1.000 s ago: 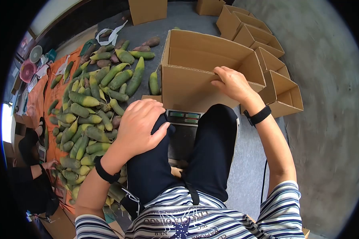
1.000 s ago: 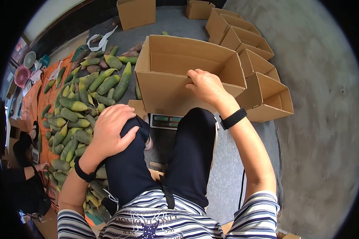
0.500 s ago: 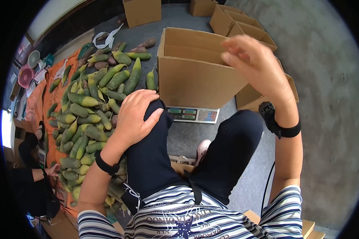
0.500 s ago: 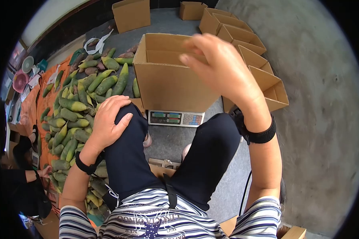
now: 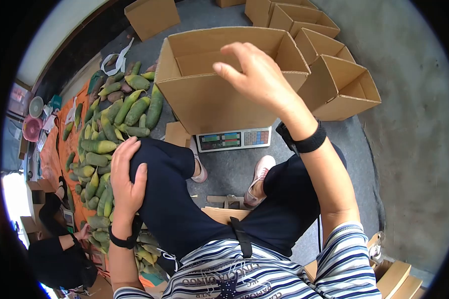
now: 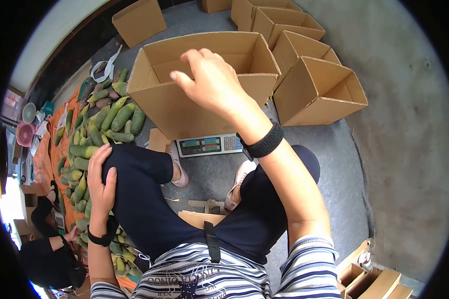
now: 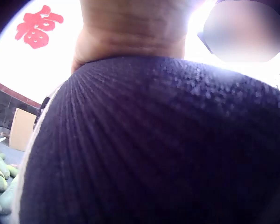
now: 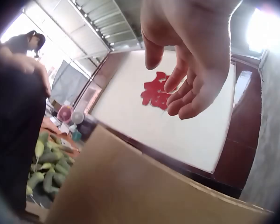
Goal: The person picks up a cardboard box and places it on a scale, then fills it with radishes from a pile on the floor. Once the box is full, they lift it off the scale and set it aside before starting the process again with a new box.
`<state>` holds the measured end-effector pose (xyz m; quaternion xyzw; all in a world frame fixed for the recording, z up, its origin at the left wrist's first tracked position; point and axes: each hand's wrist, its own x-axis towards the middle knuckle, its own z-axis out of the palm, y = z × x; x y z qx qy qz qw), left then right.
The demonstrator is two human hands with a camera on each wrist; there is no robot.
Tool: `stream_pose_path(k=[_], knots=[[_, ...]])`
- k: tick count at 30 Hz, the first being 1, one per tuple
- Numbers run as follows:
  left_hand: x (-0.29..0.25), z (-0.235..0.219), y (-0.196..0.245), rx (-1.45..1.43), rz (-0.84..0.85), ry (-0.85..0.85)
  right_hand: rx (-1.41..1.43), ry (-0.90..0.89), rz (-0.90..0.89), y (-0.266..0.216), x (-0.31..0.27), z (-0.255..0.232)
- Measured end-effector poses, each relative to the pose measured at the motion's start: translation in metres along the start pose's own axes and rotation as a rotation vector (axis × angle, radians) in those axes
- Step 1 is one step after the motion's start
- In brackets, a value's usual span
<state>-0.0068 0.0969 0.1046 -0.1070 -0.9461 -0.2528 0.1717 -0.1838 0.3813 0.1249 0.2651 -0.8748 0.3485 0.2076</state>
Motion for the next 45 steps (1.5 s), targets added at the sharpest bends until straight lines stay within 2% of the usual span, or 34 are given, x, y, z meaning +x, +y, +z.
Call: stream_pose_path(k=[2,3,4,5,6,7,9,11,15,16,17,19,24,26,27,29,31,34,36,37,39,41,43,45], knots=[[0.001,0.002,-0.001,-0.024,-0.032,-0.003,-0.08,0.0,-0.008,0.023,-0.012,0.009],[0.004,0.003,-0.003,-0.017,-0.031,-0.013,-0.202,-0.103,-0.022,0.031,-0.015,0.01],[0.006,0.004,-0.007,-0.197,-0.11,-0.02,-0.325,-0.207,-0.038,0.038,-0.017,0.011],[0.007,0.006,-0.014,-0.378,-0.19,-0.022,-0.32,-0.207,-0.035,0.043,-0.019,0.013],[0.005,0.013,-0.028,-0.47,-0.338,-0.009,-0.381,-0.247,-0.054,0.047,-0.018,0.013],[0.005,0.02,-0.039,-0.467,-0.343,-0.004,-0.441,-0.288,-0.078,0.05,-0.017,0.014],[0.002,0.035,-0.064,-0.586,-0.621,-0.127,-0.42,-0.246,-0.124,0.054,-0.017,0.016],[-0.025,0.066,-0.108,-0.379,-0.608,-0.314,-0.396,-0.215,-0.159,0.056,-0.016,0.015],[-0.073,0.108,-0.148,-0.167,-0.522,-0.685,-0.396,-0.255,-0.16,0.051,-0.018,0.012],[-0.08,0.117,-0.154,-0.233,-0.614,-0.741,-0.405,-0.261,-0.158,0.05,-0.018,0.011],[-0.086,0.122,-0.161,-0.237,-0.625,-0.735,-0.4,-0.268,-0.167,0.049,-0.018,0.012],[-0.081,0.132,-0.168,-0.243,-0.617,-0.842,-0.407,-0.263,-0.147,0.047,-0.016,0.012],[-0.088,0.191,-0.222,-0.133,-0.619,-0.805,-0.377,-0.236,-0.151,0.045,-0.014,0.015],[-0.077,0.206,-0.23,-0.108,-0.542,-0.81,-0.385,-0.249,-0.146,0.044,-0.013,0.016],[-0.07,0.204,-0.233,-0.111,-0.548,-0.808,-0.396,-0.26,-0.135,0.043,-0.012,0.016],[-0.049,0.197,-0.24,-0.055,-0.682,-0.807,-0.393,-0.265,-0.147,0.042,-0.012,0.016],[-0.03,0.188,-0.27,0.087,-0.686,-0.879,-0.374,-0.251,-0.141,0.039,-0.012,0.016],[-0.014,0.172,-0.297,0.155,-0.756,-0.85,-0.395,-0.29,-0.111,0.035,-0.011,0.016],[-0.012,0.169,-0.307,0.159,-0.824,-0.682,-0.41,-0.308,-0.084,0.033,-0.01,0.016],[-0.015,0.177,-0.312,0.157,-0.822,-0.686,-0.412,-0.311,-0.082,0.032,-0.009,0.016],[-0.025,0.195,-0.312,0.302,-0.7,-0.674,-0.422,-0.34,-0.052,0.029,-0.007,0.016],[-0.032,0.208,-0.305,0.332,-0.712,-0.723,-0.428,-0.347,-0.038,0.028,-0.007,0.017],[-0.045,0.227,-0.31,0.442,-0.618,-0.674,-0.434,-0.356,-0.029,0.027,-0.006,0.018],[-0.058,0.242,-0.322,0.425,-0.593,-0.638,-0.444,-0.375,0.003,0.026,-0.004,0.019]])
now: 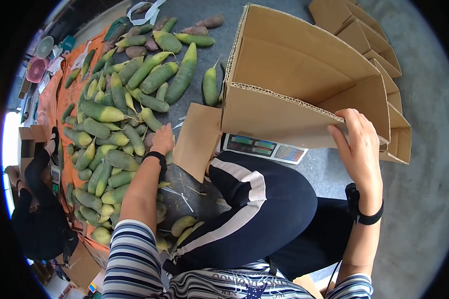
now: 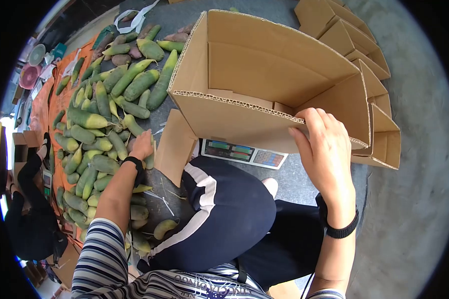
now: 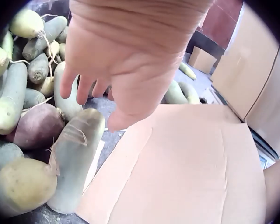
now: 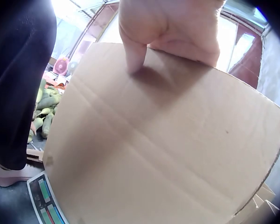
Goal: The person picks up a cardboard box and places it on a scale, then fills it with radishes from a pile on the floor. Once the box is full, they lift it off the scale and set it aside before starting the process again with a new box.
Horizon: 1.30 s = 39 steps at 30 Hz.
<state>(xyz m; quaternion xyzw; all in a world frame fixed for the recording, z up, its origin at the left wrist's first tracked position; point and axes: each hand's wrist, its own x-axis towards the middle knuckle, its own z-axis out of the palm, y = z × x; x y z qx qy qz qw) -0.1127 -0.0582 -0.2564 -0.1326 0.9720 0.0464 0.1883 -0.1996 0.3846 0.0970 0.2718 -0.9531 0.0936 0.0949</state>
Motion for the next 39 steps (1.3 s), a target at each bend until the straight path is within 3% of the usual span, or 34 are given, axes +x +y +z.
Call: stream_pose_path(k=[5,9,11,16,18,21,23,24,28,30,32,34,36,39], knots=[[0.007,-0.008,0.01,0.059,-0.081,-0.062,-0.01,0.009,0.011,-0.003,0.004,0.001],[0.0,-0.001,0.022,0.077,-0.076,-0.013,-0.011,0.009,0.013,-0.003,0.004,0.0],[-0.016,0.001,0.031,0.014,-0.018,0.128,-0.013,0.015,0.007,-0.003,0.002,-0.001],[-0.046,0.005,0.032,-0.109,0.022,0.139,0.005,0.043,-0.039,0.006,-0.002,0.002],[-0.066,-0.006,0.025,-0.256,0.131,0.322,-0.011,0.069,-0.056,0.009,-0.002,0.004],[-0.096,-0.026,-0.005,-0.432,0.086,0.442,-0.023,0.099,-0.081,0.012,-0.004,0.006],[-0.106,-0.06,-0.009,-0.649,-0.013,0.444,-0.016,0.117,-0.072,0.014,-0.007,0.007],[-0.12,-0.098,0.002,-0.778,-0.081,0.428,-0.004,0.125,-0.087,0.015,-0.008,0.008],[-0.16,-0.235,0.065,-1.072,0.268,0.848,0.0,0.104,-0.074,0.013,-0.011,0.007],[-0.179,-0.299,0.111,-1.207,0.366,1.021,-0.006,0.106,-0.078,0.013,-0.013,0.008],[-0.181,-0.341,0.15,-1.291,0.565,1.082,-0.014,0.112,-0.082,0.014,-0.014,0.009],[-0.168,-0.361,0.185,-1.168,0.709,1.055,-0.017,0.102,-0.083,0.014,-0.017,0.008],[-0.149,-0.367,0.219,-1.129,0.816,0.868,-0.02,0.102,-0.092,0.013,-0.019,0.007],[-0.108,-0.351,0.244,-0.693,0.815,0.711,-0.013,0.1,-0.106,0.014,-0.02,0.005]])
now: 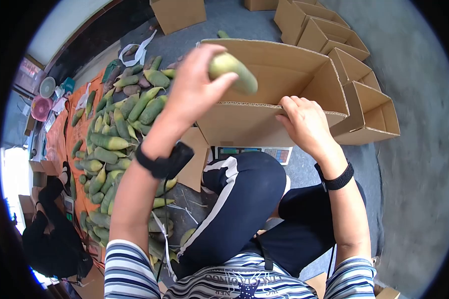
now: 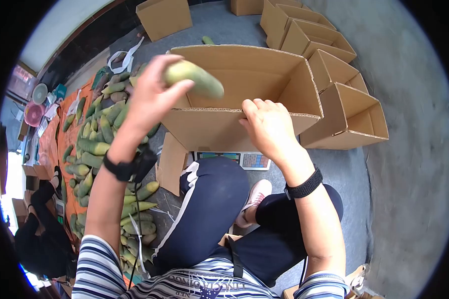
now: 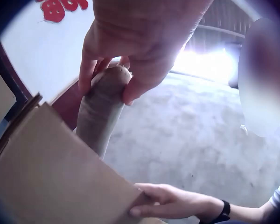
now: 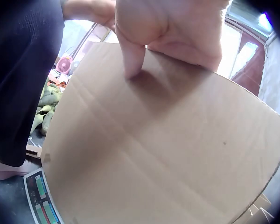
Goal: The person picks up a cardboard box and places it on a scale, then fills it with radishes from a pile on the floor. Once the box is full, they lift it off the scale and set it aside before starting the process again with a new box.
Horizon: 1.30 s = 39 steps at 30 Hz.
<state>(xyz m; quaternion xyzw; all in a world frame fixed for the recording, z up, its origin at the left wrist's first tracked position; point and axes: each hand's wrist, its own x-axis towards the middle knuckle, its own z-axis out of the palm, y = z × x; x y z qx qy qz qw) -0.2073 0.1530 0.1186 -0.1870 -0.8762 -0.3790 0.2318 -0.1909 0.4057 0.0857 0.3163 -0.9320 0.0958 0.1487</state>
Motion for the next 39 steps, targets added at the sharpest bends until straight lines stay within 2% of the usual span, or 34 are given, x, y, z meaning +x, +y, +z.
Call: stream_pose_path(k=[1,2,3,6,7,9,11,12,13,15,17,21,23,26,29,31,33,37,39], knots=[[-0.001,0.011,-0.009,0.04,0.011,-0.079,0.007,-0.001,-0.002,0.0,0.0,0.0],[-0.011,0.017,-0.018,0.103,-0.043,-0.239,0.012,-0.011,-0.008,0.0,0.0,0.001],[-0.014,0.015,-0.017,0.1,-0.046,-0.243,0.001,-0.011,0.008,-0.001,0.0,0.001],[-0.021,-0.019,-0.005,0.137,0.138,0.192,0.004,-0.01,0.016,0.0,0.0,0.002],[-0.032,-0.032,-0.006,0.208,0.126,0.284,0.013,0.002,0.006,0.001,0.001,0.002],[-0.07,-0.042,-0.028,0.17,-0.05,0.321,0.036,-0.002,-0.004,-0.003,0.001,-0.001],[-0.13,-0.032,-0.058,0.294,-0.303,0.064,0.057,0.011,0.011,-0.003,0.001,-0.001],[-0.169,-0.02,-0.079,0.245,-0.405,-0.178,0.055,0.025,0.012,-0.003,0.001,-0.001],[-0.201,-0.01,-0.087,0.266,-0.402,-0.454,0.055,0.02,0.005,-0.003,0.002,0.0],[-0.29,0.031,-0.122,0.243,-0.555,-0.804,0.035,0.036,0.003,-0.003,0.004,0.001],[-0.303,0.052,-0.108,0.361,-0.805,-0.938,0.033,0.0,-0.007,-0.005,0.006,0.003],[-0.331,0.096,-0.125,0.442,-0.879,-0.804,0.039,0.004,0.015,-0.005,0.01,0.002],[-0.341,0.105,-0.133,0.488,-0.816,-0.766,0.028,0.004,0.051,-0.005,0.01,0.002],[-0.342,0.097,-0.131,0.485,-0.794,-0.715,0.026,-0.004,0.043,-0.004,0.013,0.0],[-0.334,0.071,-0.108,0.421,-0.783,-0.712,0.03,0.023,0.023,0.001,0.012,0.003],[-0.329,0.061,-0.097,0.4,-0.837,-0.691,0.035,0.038,0.012,0.002,0.012,0.005],[-0.33,0.059,-0.092,0.376,-0.907,-0.587,0.034,0.05,0.001,0.003,0.01,0.004],[-0.343,0.05,-0.081,0.386,-0.914,-0.648,0.043,0.05,0.012,0.001,0.008,0.003],[-0.364,0.055,-0.096,0.391,-0.915,-0.637,0.042,0.054,0.014,0.002,0.005,0.003]])
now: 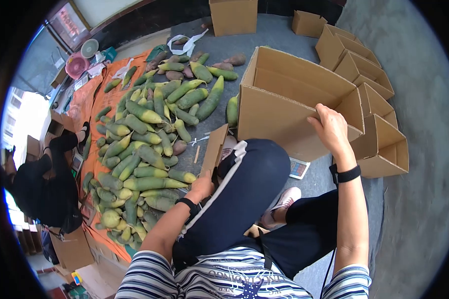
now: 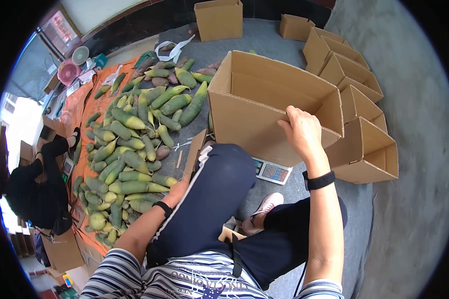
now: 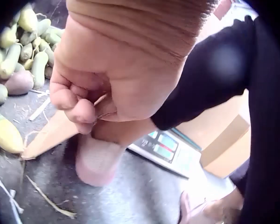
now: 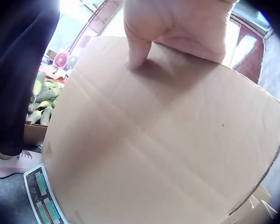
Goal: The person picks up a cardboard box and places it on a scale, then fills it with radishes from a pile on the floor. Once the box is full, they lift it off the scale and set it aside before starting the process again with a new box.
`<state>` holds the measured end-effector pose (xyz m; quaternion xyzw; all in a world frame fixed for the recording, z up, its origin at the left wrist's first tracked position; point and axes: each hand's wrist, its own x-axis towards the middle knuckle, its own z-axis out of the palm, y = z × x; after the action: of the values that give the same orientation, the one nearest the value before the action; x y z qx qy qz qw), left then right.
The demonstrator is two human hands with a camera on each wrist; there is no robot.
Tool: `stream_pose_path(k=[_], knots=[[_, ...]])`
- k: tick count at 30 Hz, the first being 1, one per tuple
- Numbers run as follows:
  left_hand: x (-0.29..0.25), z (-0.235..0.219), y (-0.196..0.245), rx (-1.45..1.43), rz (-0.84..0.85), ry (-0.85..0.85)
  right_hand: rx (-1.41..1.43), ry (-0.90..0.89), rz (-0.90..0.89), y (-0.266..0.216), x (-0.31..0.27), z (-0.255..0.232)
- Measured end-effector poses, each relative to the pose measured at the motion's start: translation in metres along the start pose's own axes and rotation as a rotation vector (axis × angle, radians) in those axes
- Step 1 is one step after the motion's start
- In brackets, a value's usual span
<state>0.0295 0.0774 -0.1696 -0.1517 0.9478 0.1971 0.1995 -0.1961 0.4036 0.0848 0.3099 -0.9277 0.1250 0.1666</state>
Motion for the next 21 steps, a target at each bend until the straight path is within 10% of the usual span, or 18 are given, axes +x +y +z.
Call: stream_pose_path(k=[13,14,16,18,19,20,21], knots=[[-0.021,-0.01,-0.032,-0.495,-0.067,0.087,0.014,-0.011,0.006,0.004,0.001,0.003],[0.041,0.062,-0.084,-0.258,0.017,0.058,0.012,-0.018,0.014,0.005,0.003,0.004],[-0.003,0.023,-0.055,-0.217,0.636,0.461,-0.001,-0.004,-0.009,0.007,0.003,0.006],[0.046,0.082,-0.063,-0.104,0.168,0.177,0.007,-0.058,0.03,0.003,0.004,0.004],[0.068,0.135,-0.094,-0.499,0.187,0.148,0.025,-0.038,0.01,0.001,0.003,0.003],[0.072,0.146,-0.098,-0.318,0.564,0.434,0.024,-0.055,0.006,0.0,0.002,0.002],[0.048,0.098,-0.057,-0.332,0.55,0.428,0.026,-0.045,-0.002,-0.001,0.002,0.001]])
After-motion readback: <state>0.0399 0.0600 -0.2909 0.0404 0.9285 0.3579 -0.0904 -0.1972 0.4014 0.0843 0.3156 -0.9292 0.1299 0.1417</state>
